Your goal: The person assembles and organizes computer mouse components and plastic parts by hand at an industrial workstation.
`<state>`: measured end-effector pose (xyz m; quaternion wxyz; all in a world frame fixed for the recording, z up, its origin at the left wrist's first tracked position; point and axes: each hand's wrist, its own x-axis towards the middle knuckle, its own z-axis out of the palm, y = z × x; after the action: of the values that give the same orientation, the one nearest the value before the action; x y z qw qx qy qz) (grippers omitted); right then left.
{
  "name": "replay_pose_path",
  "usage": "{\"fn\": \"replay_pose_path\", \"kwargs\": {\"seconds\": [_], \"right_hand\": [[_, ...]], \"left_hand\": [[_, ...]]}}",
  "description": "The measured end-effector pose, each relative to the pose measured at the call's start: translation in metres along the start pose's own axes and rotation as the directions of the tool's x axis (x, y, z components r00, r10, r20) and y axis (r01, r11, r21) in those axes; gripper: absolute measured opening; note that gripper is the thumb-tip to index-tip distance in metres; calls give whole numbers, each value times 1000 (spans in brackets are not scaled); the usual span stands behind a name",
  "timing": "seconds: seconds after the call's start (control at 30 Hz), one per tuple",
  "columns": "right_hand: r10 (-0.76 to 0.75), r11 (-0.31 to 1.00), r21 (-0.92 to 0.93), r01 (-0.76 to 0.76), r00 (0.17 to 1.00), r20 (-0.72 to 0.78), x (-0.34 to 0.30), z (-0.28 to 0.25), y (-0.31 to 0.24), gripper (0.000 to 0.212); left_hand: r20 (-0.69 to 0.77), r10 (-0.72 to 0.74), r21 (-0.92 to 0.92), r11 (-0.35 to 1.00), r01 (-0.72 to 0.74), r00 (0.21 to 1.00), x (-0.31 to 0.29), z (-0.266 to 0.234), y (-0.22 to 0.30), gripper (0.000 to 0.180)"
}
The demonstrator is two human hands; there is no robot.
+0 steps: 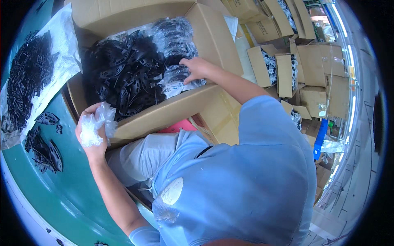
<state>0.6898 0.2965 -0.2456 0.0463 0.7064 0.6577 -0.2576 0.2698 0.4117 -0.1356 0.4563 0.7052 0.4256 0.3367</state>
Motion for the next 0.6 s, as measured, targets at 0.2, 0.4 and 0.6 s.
{"fn": "replay_pose_path", "kwargs": {"seconds": [0.2, 0.4, 0.6], "right_hand": [[69, 973, 225, -54, 996, -59, 8, 9, 14, 49], [96, 937, 351, 6, 957, -273, 7, 13, 11, 35], [129, 919, 394, 13, 934, -332, 0, -14, -9, 27]], "left_hand": [[13, 3, 41, 999, -3, 1000, -7, 2, -7, 12], [34, -12, 26, 1000, 11, 999, -9, 0, -7, 23], [76, 23, 39, 999, -26, 997, -10, 0, -13, 26]]}}
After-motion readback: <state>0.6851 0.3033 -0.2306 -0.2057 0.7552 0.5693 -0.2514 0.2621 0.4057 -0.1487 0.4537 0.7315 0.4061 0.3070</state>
